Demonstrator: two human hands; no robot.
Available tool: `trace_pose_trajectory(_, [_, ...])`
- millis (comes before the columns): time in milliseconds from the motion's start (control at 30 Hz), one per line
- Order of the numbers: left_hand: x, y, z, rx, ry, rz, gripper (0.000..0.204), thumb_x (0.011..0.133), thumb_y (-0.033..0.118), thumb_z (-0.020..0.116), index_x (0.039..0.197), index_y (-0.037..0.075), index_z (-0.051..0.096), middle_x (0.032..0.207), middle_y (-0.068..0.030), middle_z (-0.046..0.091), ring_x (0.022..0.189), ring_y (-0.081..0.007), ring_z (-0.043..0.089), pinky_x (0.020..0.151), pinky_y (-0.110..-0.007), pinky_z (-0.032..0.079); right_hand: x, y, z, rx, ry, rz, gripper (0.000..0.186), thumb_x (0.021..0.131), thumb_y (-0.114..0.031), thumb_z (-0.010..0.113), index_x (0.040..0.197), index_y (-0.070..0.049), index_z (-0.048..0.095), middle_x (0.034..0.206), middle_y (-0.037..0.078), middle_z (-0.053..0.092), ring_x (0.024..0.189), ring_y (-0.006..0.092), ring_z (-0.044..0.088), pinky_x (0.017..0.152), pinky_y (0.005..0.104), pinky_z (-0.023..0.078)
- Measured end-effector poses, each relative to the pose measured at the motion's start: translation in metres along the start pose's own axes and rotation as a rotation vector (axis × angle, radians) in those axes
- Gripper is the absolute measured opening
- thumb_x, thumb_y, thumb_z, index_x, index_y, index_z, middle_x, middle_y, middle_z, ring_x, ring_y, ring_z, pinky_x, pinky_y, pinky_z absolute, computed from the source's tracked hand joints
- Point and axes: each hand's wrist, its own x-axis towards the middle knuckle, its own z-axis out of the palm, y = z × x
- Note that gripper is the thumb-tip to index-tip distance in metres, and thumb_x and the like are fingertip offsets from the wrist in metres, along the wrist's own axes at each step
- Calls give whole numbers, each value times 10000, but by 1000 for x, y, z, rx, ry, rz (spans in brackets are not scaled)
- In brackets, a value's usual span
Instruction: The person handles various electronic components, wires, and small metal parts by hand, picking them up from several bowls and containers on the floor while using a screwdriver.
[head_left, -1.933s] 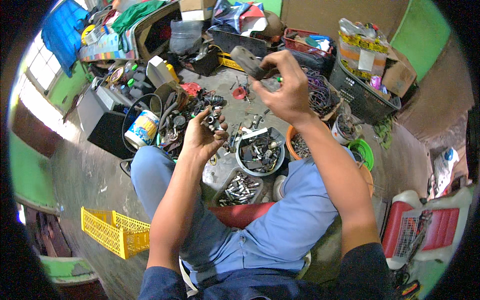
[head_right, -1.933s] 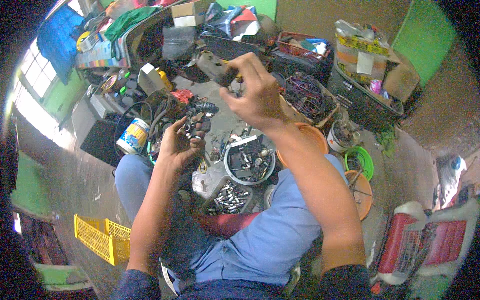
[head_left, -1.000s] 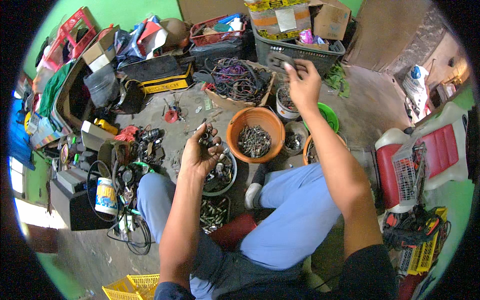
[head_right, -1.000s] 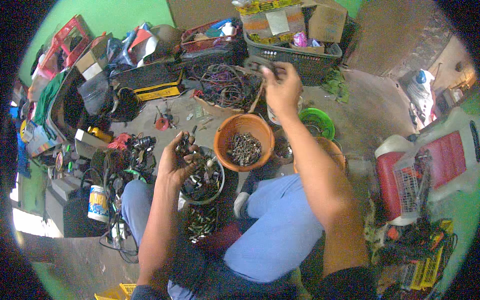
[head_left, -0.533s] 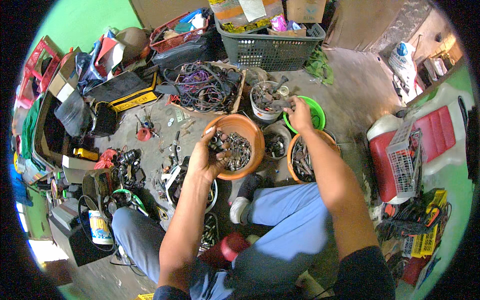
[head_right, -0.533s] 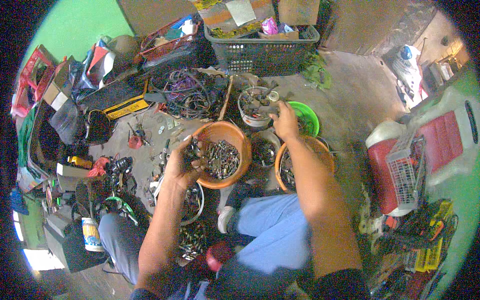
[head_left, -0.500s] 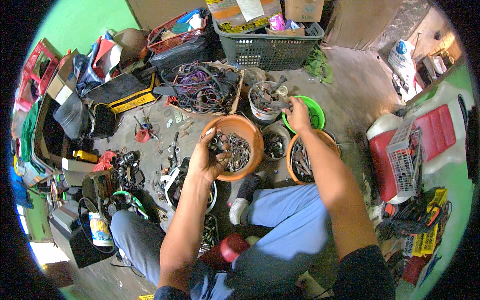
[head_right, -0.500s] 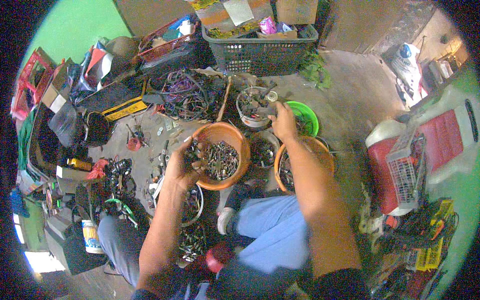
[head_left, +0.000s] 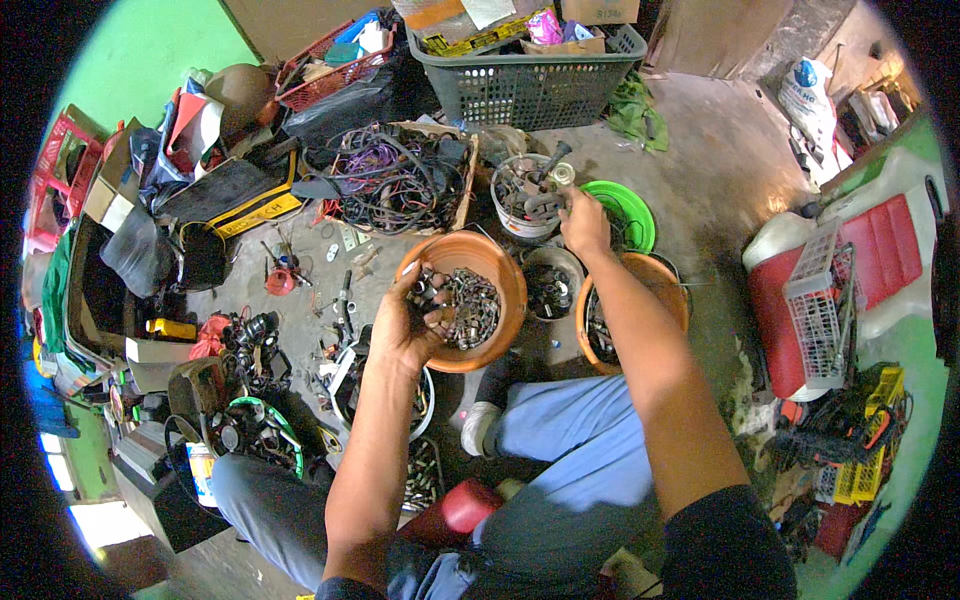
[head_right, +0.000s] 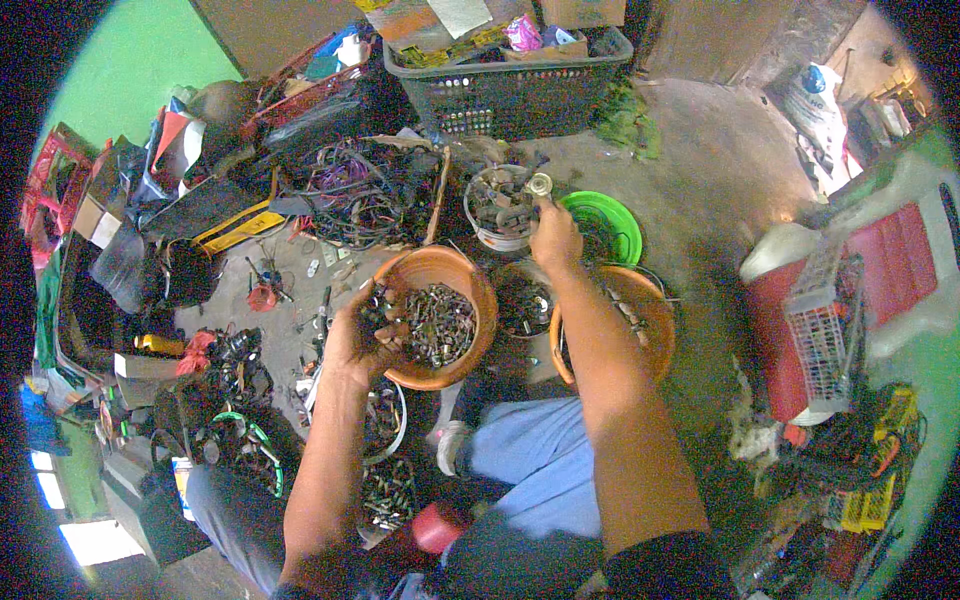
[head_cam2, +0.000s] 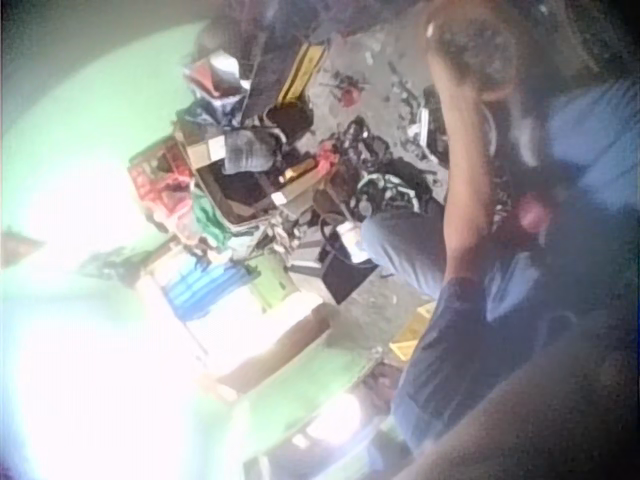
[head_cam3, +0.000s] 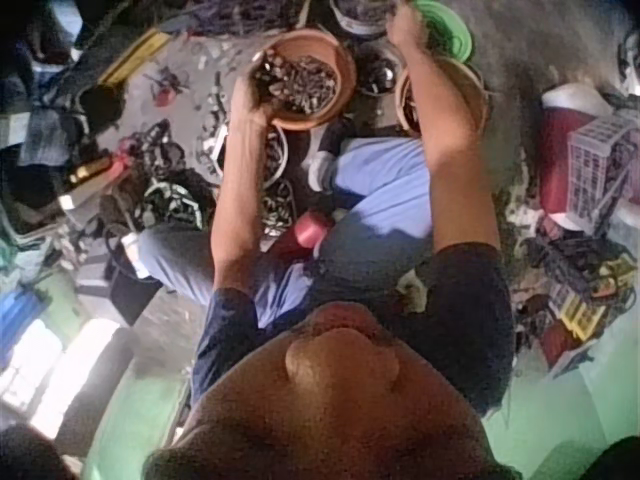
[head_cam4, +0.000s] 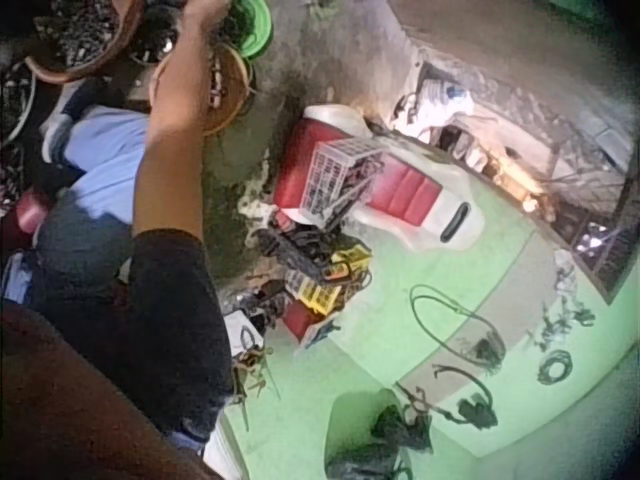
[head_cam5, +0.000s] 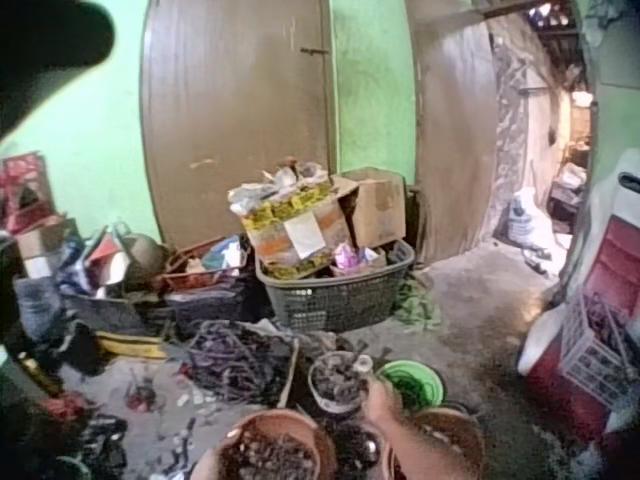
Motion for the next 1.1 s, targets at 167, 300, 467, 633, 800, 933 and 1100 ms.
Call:
trace_pose_trajectory(167, [-22, 10, 10, -36, -47, 3, 178, 1017, 242, 519, 1023, 73, 574, 844, -49, 597, 642, -126, 501, 446, -199, 362, 3, -26, -6, 96, 83, -276, 255, 884, -116, 627, 1124, -29, 623, 1115, 213, 646, 1016, 418, 631, 846, 511, 524])
trace_pose_trajectory(300, [-50, 23, 11, -57, -61, 55, 162, 1011, 225, 527, 1011, 72, 581, 833, -56, 614, 638, -134, 502, 447, -204, 348, -19, -86, -12, 163, -338, -546, 256, 883, -153, 647, 1113, -40, 658, 962, 204, 698, 909, 399, 673, 820, 477, 535])
trace_pose_trajectory(467, [-85, 54, 1, -133, -22, 163, 148, 992, 205, 556, 1004, 63, 594, 838, -80, 627, 655, -164, 515, 437, -212, 353, -78, -161, -20, 249, -795, -1034, 442, 874, -189, 736, 1251, 6, 610, 1269, 167, 631, 1098, 251, 638, 971, 387, 486])
trace_pose_trajectory(633, [-132, 71, -2, -215, -27, 257, 147, 977, 212, 573, 981, 69, 604, 831, -83, 619, 656, -172, 510, 442, -226, 368, -135, -209, -33, 295, -1137, -836, 425, 900, -288, 748, 1181, 11, 639, 1033, 88, 700, 984, 163, 619, 883, 340, 491])
trace_pose_trajectory(800, [-175, 90, -4, -252, -104, 301, 156, 975, 222, 584, 978, 67, 594, 834, -73, 592, 660, -171, 493, 448, -228, 354, -159, -263, -69, 272, -1156, -993, 351, 926, -350, 703, 962, -1, 722, 857, 93, 707, 824, 153, 628, 746, 339, 500])
trace_pose_trajectory(933, [-224, 110, -14, -239, -83, 372, 159, 980, 218, 576, 1000, 61, 590, 859, -82, 591, 676, -185, 505, 481, -250, 390, -180, -314, -94, 286, -1125, -1137, 265, 947, -242, 667, 937, 19, 717, 755, 82, 695, 728, 127, 621, 697, 323, 506])
trace_pose_trajectory(1100, [-280, 118, -36, -329, -1, 504, 159, 977, 187, 582, 1003, 32, 607, 875, -118, 620, 770, -249, 592, 669, -369, 549, -193, -358, -101, 220, -1026, -1350, 258, 939, -217, 665, 990, 32, 708, 767, 122, 686, 759, 175, 652, 720, 358, 509])
